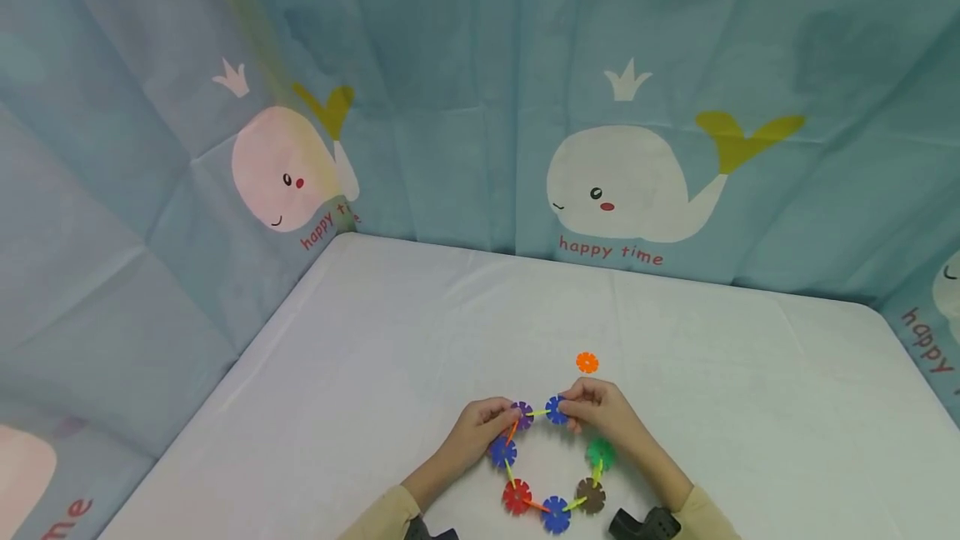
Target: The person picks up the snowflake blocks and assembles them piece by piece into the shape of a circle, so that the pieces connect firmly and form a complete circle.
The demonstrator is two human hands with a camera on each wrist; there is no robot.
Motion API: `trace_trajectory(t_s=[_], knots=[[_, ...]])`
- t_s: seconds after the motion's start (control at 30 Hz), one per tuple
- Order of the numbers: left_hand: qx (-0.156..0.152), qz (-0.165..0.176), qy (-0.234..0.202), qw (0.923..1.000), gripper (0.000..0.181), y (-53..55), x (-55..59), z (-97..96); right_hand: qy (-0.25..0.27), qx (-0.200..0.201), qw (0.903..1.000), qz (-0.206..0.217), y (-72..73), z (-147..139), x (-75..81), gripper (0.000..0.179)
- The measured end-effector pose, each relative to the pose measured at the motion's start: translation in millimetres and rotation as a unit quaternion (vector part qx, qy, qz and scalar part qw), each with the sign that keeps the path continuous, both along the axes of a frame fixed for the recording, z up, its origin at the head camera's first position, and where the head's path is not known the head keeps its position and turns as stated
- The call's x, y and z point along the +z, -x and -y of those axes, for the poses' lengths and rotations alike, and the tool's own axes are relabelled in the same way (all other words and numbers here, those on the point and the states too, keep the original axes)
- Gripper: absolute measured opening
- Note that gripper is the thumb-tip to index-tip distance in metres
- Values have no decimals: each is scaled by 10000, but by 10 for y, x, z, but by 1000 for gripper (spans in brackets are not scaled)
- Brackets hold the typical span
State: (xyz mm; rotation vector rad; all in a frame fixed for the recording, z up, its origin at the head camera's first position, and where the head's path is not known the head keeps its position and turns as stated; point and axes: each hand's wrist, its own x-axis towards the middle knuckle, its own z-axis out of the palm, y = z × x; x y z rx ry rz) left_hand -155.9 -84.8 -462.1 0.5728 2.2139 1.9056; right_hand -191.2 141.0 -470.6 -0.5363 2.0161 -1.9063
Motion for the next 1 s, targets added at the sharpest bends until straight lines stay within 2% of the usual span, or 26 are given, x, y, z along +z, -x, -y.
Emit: trace_trajectory(t_s=[0.23, 0.33, 0.4, 0.43, 0.47, 0.5, 0.53, 0.57, 0.63, 0.67, 0.7, 0.73, 0.8, 0.9, 1.0], knots=[[82, -207, 220, 9995, 19, -7, -7, -4, 574, -29, 9983, 78, -45, 46, -63, 17], [117, -259, 260, 9993, 19, -4, -13, -13, 524, -45, 9985, 127, -33, 42, -86, 17], [121, -256, 234, 9993, 19, -2, -11, -20, 241, -226, 9992, -210, -5, 20, -94, 15], [137, -279, 247, 9992, 19, -2, -7, -23, -25, -432, 9974, -576, 18, 5, -98, 13], [180, -299, 258, 9991, 19, -3, -1, -25, -340, -710, 9915, -1035, 46, -12, -104, 12], [230, -309, 257, 9989, 18, -3, 3, -26, -766, -1035, 9796, -1539, 76, -30, -109, 14], [283, -321, 269, 9987, 17, -5, 8, -32, -1251, -1410, 9621, -1972, 100, -54, -115, 19], [339, -343, 294, 9984, 17, -6, 16, -38, -1760, -1788, 9402, -2306, 123, -78, -126, 26], [465, -306, 331, 9979, 15, -6, 24, -44, -2679, -2255, 8986, -2644, 165, -120, -154, 41], [526, -268, 322, 9977, 15, -4, 23, -46, -3002, -2288, 8863, -2683, 178, -137, -167, 47], [561, -189, 304, 9978, 15, -3, 20, -46, -3262, -2245, 8795, -2640, 187, -150, -182, 50], [569, -141, 256, 9980, 15, -2, 18, -45, -3400, -2198, 8774, -2575, 191, -161, -194, 51], [523, 22, 100, 9986, 14, 7, -4, -35, -3425, -2155, 8798, -2495, 199, -177, -219, 42], [395, 400, -72, 9984, 11, 47, -105, -5, -3030, -2184, 8902, -2610, 209, -183, -226, 25], [143, 813, -209, 9964, 9, 99, -221, 25, -2758, -2130, 9003, -2607, 210, -185, -210, 26]])
